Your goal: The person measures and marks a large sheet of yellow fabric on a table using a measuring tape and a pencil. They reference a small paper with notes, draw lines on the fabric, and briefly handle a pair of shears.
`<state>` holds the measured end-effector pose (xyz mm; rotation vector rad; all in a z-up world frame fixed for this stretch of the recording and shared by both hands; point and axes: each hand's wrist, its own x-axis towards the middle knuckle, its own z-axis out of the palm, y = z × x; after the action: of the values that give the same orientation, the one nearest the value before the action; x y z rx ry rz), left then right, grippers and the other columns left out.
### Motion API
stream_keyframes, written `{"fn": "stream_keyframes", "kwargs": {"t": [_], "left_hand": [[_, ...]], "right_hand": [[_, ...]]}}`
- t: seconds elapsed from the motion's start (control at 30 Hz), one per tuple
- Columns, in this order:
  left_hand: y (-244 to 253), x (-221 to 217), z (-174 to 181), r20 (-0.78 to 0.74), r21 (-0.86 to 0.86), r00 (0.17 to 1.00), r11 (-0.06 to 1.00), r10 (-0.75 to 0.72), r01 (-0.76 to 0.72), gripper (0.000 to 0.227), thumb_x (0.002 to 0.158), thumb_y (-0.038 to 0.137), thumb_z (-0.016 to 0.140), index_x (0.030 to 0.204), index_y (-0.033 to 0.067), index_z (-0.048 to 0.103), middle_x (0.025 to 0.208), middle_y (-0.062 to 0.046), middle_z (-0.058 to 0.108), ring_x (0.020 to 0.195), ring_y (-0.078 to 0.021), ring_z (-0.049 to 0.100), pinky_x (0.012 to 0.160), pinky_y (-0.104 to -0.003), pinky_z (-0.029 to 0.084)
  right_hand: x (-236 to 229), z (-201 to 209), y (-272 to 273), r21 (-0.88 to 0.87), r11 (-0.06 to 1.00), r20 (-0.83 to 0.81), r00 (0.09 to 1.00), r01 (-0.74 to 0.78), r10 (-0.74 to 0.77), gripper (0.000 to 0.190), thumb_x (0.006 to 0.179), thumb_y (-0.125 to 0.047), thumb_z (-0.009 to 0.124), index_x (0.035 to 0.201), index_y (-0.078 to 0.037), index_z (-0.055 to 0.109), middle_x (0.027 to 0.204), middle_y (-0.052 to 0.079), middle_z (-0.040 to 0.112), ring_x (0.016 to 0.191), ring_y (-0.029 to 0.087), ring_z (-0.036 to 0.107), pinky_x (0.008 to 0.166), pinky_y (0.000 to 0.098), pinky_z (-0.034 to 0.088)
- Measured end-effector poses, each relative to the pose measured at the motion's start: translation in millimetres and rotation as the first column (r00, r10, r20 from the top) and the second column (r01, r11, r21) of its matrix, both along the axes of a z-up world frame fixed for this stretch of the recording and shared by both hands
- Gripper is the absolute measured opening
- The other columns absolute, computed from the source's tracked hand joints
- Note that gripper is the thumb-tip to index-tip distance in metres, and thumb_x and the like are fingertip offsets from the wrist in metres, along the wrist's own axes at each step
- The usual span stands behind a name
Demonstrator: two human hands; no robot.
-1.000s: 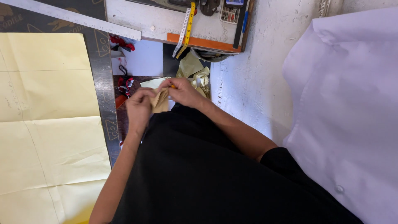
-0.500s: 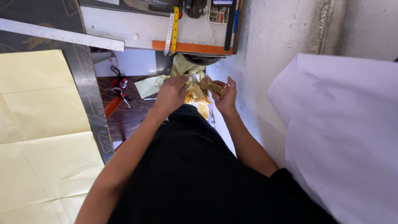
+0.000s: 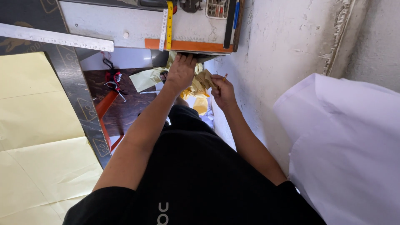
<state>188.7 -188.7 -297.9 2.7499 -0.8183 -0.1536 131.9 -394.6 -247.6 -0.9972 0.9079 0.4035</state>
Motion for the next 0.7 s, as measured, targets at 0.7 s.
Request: {"fn": "stream_keyframes", "kwargs": {"t": [0.7], "left_hand": [[-4, -40, 71, -0.282, 0.249, 0.96, 0.966, 0.001, 0.072, 0.062, 0.096, 0.027, 0.056, 0.151, 0.0046, 0.041, 0.158, -0.018, 0.036, 0.148, -0.0356, 0.025, 0.116, -0.059, 0.021]], "right_hand": [[92, 28, 71, -0.727, -0.032, -0.454, 0.445, -0.686, 0.772, 0.046, 0.092, -0.042, 0.046, 0.114, -0.015, 0.076, 0.106, 0.016, 0.072, 0.108, 0.042, 0.068, 0.098, 0.0529, 0.053]]}}
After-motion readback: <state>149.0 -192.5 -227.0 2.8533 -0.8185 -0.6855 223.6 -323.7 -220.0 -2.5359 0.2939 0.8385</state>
